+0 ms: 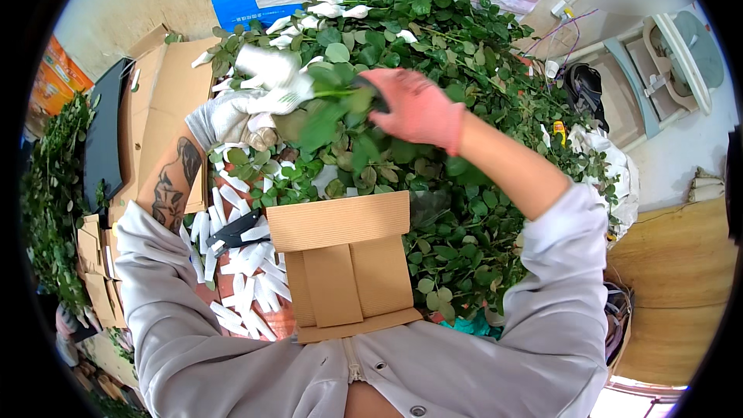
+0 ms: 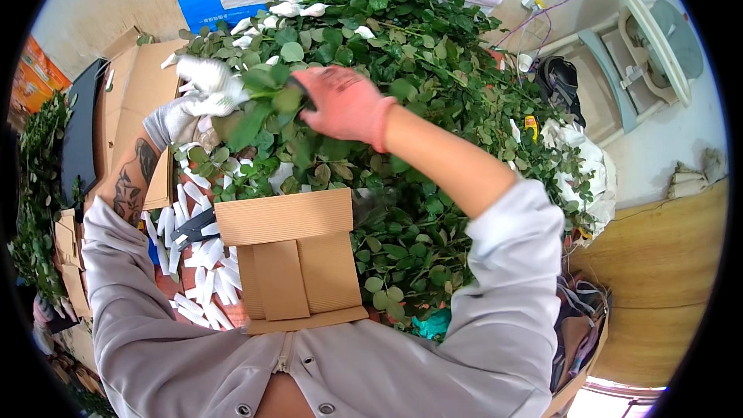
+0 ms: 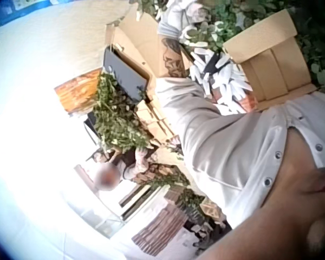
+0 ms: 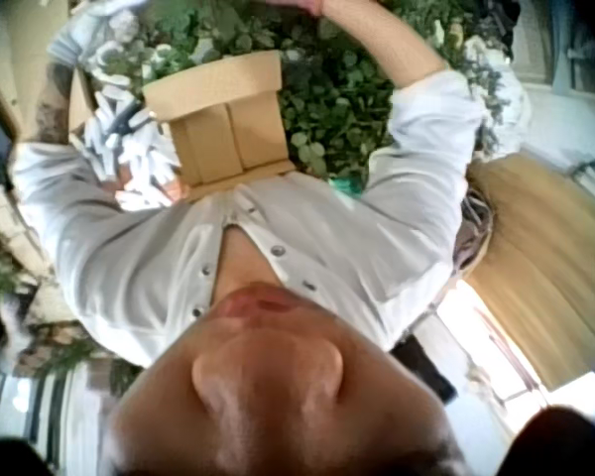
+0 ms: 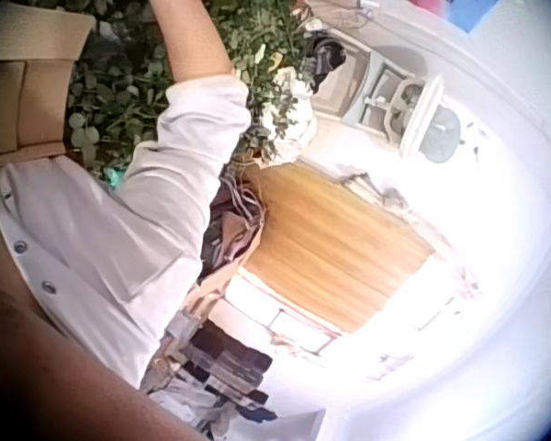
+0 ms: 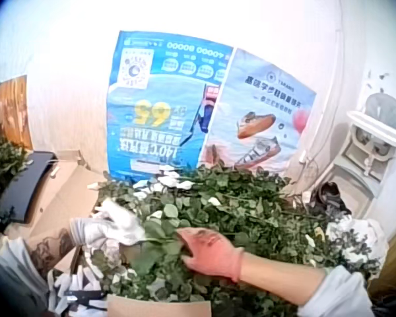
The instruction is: The person places several roses with protective mesh into a cardboard sleeve on a table and secures the sleeve using a stapler.
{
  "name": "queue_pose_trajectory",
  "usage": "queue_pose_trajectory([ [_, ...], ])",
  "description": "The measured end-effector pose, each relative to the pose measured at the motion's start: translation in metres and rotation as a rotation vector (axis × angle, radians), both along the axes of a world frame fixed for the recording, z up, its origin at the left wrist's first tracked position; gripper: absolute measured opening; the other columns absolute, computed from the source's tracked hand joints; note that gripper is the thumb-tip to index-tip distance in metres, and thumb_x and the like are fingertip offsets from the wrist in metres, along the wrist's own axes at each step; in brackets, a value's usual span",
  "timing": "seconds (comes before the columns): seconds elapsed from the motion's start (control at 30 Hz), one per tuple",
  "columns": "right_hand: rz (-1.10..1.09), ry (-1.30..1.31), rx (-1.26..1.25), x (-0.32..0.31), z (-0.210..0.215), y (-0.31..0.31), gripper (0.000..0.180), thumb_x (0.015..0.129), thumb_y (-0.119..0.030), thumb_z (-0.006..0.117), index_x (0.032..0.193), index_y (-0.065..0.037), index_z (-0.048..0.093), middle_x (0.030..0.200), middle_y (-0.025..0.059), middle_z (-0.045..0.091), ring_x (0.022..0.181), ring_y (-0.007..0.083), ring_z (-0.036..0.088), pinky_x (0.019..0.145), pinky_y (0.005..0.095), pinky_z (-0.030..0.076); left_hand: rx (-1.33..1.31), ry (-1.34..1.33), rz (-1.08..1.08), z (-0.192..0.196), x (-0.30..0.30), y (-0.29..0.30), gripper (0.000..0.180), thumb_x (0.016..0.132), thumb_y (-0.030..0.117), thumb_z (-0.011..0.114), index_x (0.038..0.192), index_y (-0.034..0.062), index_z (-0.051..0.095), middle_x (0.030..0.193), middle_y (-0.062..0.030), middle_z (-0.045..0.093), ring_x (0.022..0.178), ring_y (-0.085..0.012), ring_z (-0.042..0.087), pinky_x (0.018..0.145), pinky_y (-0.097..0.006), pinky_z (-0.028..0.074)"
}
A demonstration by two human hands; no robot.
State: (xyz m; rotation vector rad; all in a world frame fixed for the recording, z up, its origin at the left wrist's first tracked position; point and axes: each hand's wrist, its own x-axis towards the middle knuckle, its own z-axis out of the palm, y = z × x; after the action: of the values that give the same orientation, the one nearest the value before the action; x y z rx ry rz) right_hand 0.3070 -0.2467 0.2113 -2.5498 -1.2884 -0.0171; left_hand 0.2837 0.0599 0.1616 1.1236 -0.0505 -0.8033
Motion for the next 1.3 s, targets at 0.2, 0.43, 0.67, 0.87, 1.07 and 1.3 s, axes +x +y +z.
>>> queue_pose_trajectory([
  [0.2, -0.099, 0.155, 0.003, 0.025, -0.032, 0.016, 0.049, 0.072, -0.018, 0.064, 0.116, -0.002, 0.050, 0.103, 0.0191, 0.063, 0.098, 0.0324, 0.061, 0.085, 0.0399, 0.048, -0.179, -0.013, -0.024, -0.016, 0.013, 0.015, 0.052, 0.089, 0.035, 0.058, 0.130, 0.0051, 0.046, 0.104, -0.0216, 0.064, 0.066, -0.0271, 0.067, 0.048, -0.033, 0.053],
  [0.43, -0.494, -0.235, 0.327, 0.032, 0.094, -0.101, 0.047, 0.077, -0.013, 0.058, 0.123, -0.008, 0.054, 0.117, 0.0148, 0.059, 0.109, 0.0282, 0.056, 0.097, 0.0367, 0.043, 0.171, -0.525, 0.187, 0.014, 0.026, -0.015, 0.071, 0.089, 0.056, 0.053, 0.134, 0.0020, 0.041, 0.115, -0.0082, 0.057, 0.097, -0.0158, 0.058, 0.082, -0.029, 0.048],
  [0.67, -0.493, -0.428, 0.902, 0.032, 0.288, -0.362, 0.040, 0.091, -0.025, 0.056, 0.125, -0.004, 0.053, 0.117, 0.0043, 0.059, 0.104, 0.0162, 0.055, 0.092, 0.0298, 0.042, 1.379, -1.513, 0.027, -0.046, 0.086, -0.057, 0.078, 0.072, 0.039, 0.069, 0.138, 0.0103, 0.039, 0.142, -0.0171, 0.037, 0.133, -0.0360, 0.032, 0.110, -0.043, 0.026],
  [0.87, -0.511, -0.744, 0.646, 0.039, 0.288, -0.339, 0.038, 0.086, -0.011, 0.058, 0.122, 0.000, 0.054, 0.117, 0.0078, 0.059, 0.102, 0.0171, 0.057, 0.091, 0.0291, 0.043, 1.661, -1.313, -0.308, -0.068, 0.104, -0.107, 0.040, 0.070, 0.021, 0.060, 0.109, 0.0134, 0.064, 0.114, -0.0116, 0.062, 0.115, -0.0290, 0.053, 0.097, -0.040, 0.039],
  [1.07, -0.363, -0.984, 0.198, 0.082, 0.179, -0.195, 0.043, 0.081, -0.006, 0.061, 0.123, -0.002, 0.053, 0.117, 0.0148, 0.060, 0.107, 0.0287, 0.058, 0.093, 0.0351, 0.044, 1.530, -1.108, -0.444, -0.089, 0.051, -0.120, 0.046, 0.069, 0.014, 0.060, 0.115, 0.0112, 0.059, 0.099, -0.0127, 0.065, 0.095, -0.0320, 0.062, 0.084, -0.040, 0.048],
  [1.3, -0.338, -0.951, -0.057, 0.119, 0.132, -0.098, 0.039, 0.077, -0.010, 0.061, 0.115, -0.013, 0.056, 0.110, 0.0097, 0.061, 0.097, 0.0317, 0.060, 0.082, 0.0392, 0.049, 1.341, -1.304, -0.601, -0.132, 0.001, -0.098, 0.079, 0.068, 0.032, 0.070, 0.136, 0.0074, 0.040, 0.134, -0.0209, 0.046, 0.126, -0.0348, 0.042, 0.108, -0.042, 0.030],
])
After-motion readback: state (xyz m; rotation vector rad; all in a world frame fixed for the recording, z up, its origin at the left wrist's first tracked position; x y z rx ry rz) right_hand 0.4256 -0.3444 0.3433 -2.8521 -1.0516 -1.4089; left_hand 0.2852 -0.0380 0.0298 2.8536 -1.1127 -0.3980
